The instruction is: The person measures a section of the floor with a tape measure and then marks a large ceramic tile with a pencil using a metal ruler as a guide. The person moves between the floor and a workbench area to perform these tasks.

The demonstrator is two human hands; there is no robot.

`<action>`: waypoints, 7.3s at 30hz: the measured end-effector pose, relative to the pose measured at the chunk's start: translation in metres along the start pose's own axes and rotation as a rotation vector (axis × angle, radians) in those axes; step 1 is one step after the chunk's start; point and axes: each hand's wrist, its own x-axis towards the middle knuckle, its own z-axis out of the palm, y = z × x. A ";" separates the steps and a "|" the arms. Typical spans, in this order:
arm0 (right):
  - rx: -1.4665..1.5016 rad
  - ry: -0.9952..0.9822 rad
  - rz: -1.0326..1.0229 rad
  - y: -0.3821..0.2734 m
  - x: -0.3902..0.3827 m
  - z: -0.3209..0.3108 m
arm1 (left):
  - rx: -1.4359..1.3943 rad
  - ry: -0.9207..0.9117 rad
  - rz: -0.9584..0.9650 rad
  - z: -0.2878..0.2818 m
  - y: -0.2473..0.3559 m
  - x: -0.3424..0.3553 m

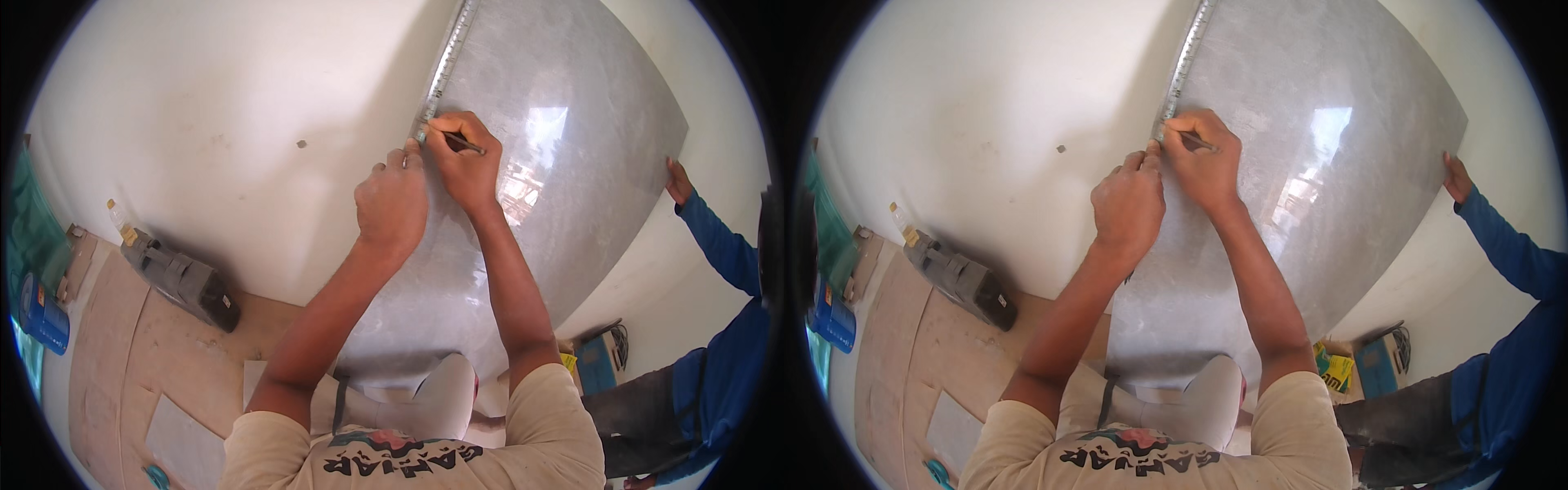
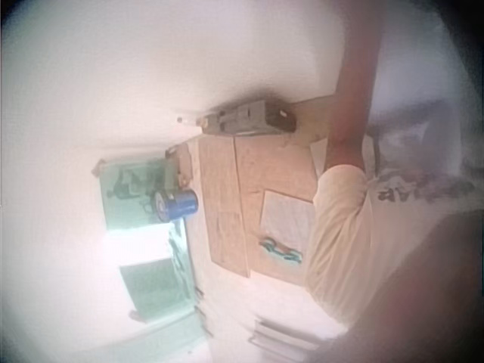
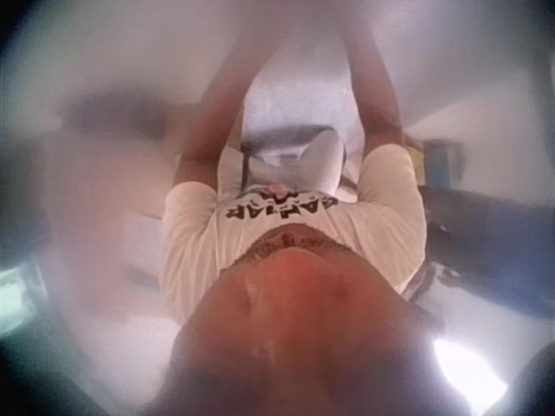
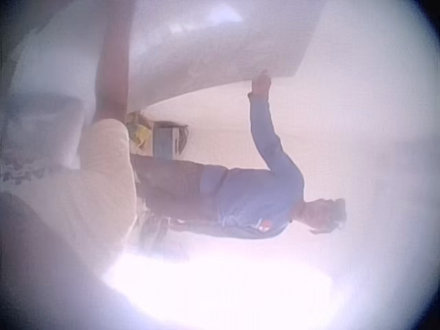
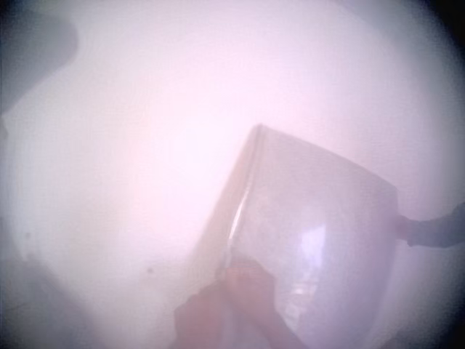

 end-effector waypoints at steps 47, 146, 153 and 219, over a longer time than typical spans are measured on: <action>-0.003 -0.034 -0.016 -0.002 0.003 0.001 | -0.037 -0.025 0.040 -0.004 -0.002 -0.001; -0.479 -0.267 -0.272 -0.004 0.024 -0.037 | -1.369 -0.189 -0.705 0.021 -0.041 -0.016; -0.503 -0.301 -0.297 -0.003 0.026 -0.037 | -1.450 -0.129 -0.673 0.033 -0.042 -0.024; -0.508 -0.423 -0.293 0.003 0.036 -0.049 | -1.276 0.053 -0.612 0.046 -0.029 -0.032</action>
